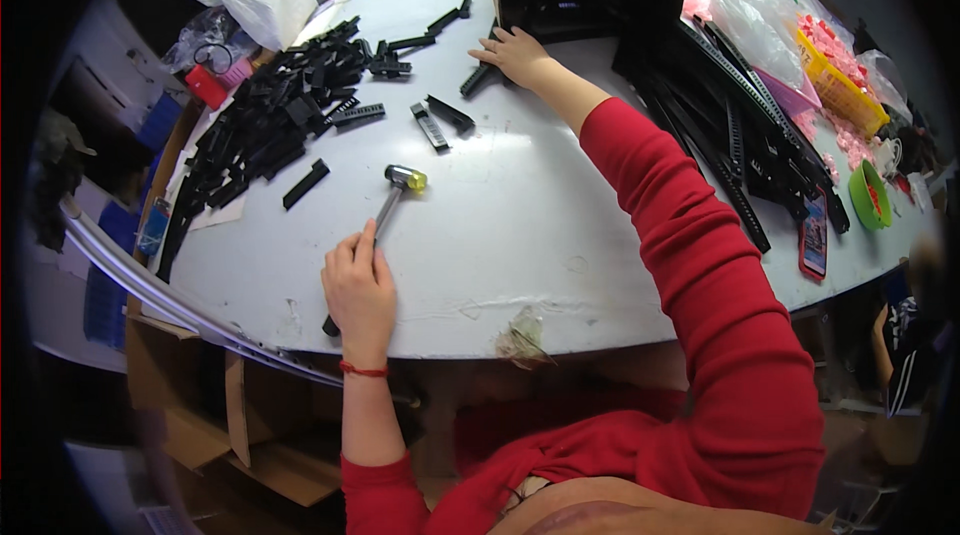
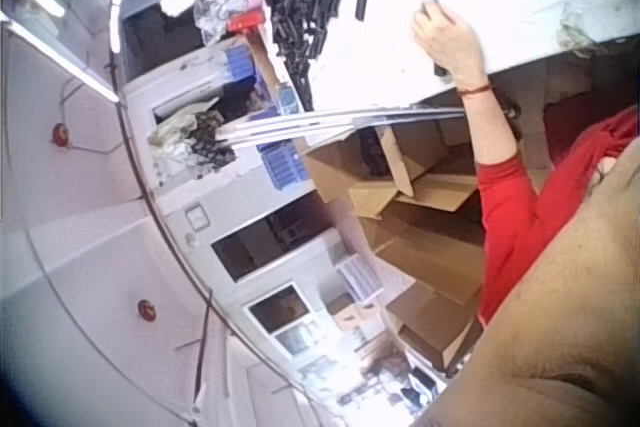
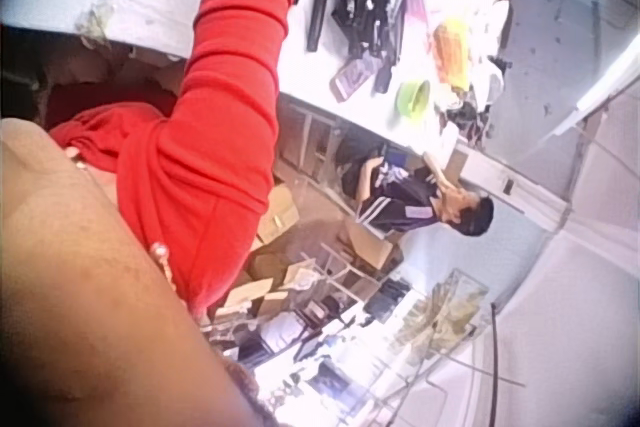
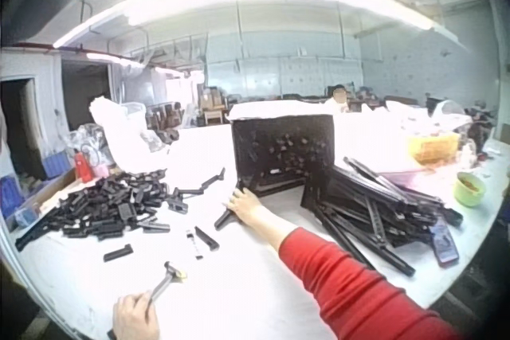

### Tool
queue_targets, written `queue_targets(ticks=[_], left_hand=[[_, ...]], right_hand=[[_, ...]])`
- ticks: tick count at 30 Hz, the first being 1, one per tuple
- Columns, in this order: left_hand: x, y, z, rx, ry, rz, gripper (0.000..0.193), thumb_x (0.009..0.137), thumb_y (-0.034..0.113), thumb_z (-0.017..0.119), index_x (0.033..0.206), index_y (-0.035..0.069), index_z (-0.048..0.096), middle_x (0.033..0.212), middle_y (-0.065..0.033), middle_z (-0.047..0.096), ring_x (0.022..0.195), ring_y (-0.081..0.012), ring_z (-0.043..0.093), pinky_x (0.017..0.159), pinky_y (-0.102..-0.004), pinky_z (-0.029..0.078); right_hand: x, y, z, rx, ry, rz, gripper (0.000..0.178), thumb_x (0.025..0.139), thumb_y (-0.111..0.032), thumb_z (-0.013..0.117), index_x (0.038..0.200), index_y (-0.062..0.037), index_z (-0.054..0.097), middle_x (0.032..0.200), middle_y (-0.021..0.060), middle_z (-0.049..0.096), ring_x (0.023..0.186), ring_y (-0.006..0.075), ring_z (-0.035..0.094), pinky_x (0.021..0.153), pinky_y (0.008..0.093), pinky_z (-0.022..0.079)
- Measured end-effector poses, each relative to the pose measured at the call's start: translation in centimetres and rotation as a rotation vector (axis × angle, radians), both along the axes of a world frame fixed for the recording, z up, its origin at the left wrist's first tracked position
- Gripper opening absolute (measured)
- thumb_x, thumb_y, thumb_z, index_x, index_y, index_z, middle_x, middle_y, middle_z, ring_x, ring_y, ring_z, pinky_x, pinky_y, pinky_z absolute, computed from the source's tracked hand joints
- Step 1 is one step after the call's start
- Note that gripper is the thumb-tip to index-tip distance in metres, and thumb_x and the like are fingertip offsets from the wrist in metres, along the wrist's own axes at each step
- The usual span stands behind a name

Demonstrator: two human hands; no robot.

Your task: Manually assemble black plastic toy or machine parts using a small hammer to snap components together.

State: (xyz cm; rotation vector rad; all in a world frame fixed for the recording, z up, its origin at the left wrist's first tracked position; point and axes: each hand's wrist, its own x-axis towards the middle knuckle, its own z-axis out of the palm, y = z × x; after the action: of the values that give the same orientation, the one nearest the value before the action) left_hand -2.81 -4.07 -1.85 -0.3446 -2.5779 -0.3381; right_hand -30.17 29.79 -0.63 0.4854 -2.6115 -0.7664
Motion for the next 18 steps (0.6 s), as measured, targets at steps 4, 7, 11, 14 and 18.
queue_targets(ticks=[4,7,11,14,18], left_hand=[[0.4,-0.5,-0.1,0.023,0.0,0.003,0.036,0.09,0.01,0.061,0.126,0.007,0.064,0.108,-0.0074,0.062,0.101,-0.024,0.056,0.089,-0.0369,0.045],[0.5,-1.0,-0.7,0.036,0.008,-0.021,0.037,0.09,0.01,0.062,0.127,0.007,0.063,0.108,-0.0073,0.062,0.101,-0.0243,0.056,0.089,-0.0372,0.045],[-0.2,-0.5,-0.4,0.043,-0.015,-0.034,0.037,0.091,0.009,0.061,0.127,0.009,0.063,0.108,-0.0096,0.062,0.1,-0.0272,0.057,0.09,-0.0376,0.047],[0.3,-1.3,0.2,0.015,0.032,-0.021,0.038,0.092,0.011,0.06,0.13,0.011,0.062,0.108,-0.0101,0.063,0.1,-0.0277,0.057,0.089,-0.0377,0.047],[-0.1,-1.3,-0.4,0.0,-0.005,-0.021,0.038,0.091,0.014,0.062,0.129,0.012,0.063,0.109,-0.0078,0.063,0.101,-0.0256,0.057,0.09,-0.0375,0.045]], right_hand=[[-1.1,-0.3,1.0,0.007,-0.085,0.095,0.036,0.094,-0.017,0.054,0.129,-0.0246,0.055,0.125,-0.0018,0.061,0.123,0.0185,0.051,0.097,0.0379,0.041],[1.4,-0.5,2.2,0.081,-0.103,0.217,0.018,0.09,-0.015,0.058,0.107,-0.0183,0.062,0.115,0.0005,0.064,0.115,0.0189,0.056,0.093,0.0346,0.043],[7.3,0.7,2.0,0.051,-0.178,0.365,0.026,0.084,-0.009,0.066,0.108,-0.0154,0.061,0.11,0.0016,0.064,0.108,0.0175,0.058,0.087,0.031,0.044],[14.5,-0.2,3.2,0.111,-0.213,0.432,0.024,0.082,-0.008,0.067,0.105,-0.0106,0.06,0.108,0.0006,0.062,0.1,0.0176,0.058,0.084,0.0298,0.045],[22.5,-0.2,3.3,-0.128,-0.322,0.358,0.034,0.077,0.001,0.064,0.11,-0.0057,0.058,0.11,0.0051,0.062,0.099,0.0227,0.058,0.079,0.0333,0.05]])
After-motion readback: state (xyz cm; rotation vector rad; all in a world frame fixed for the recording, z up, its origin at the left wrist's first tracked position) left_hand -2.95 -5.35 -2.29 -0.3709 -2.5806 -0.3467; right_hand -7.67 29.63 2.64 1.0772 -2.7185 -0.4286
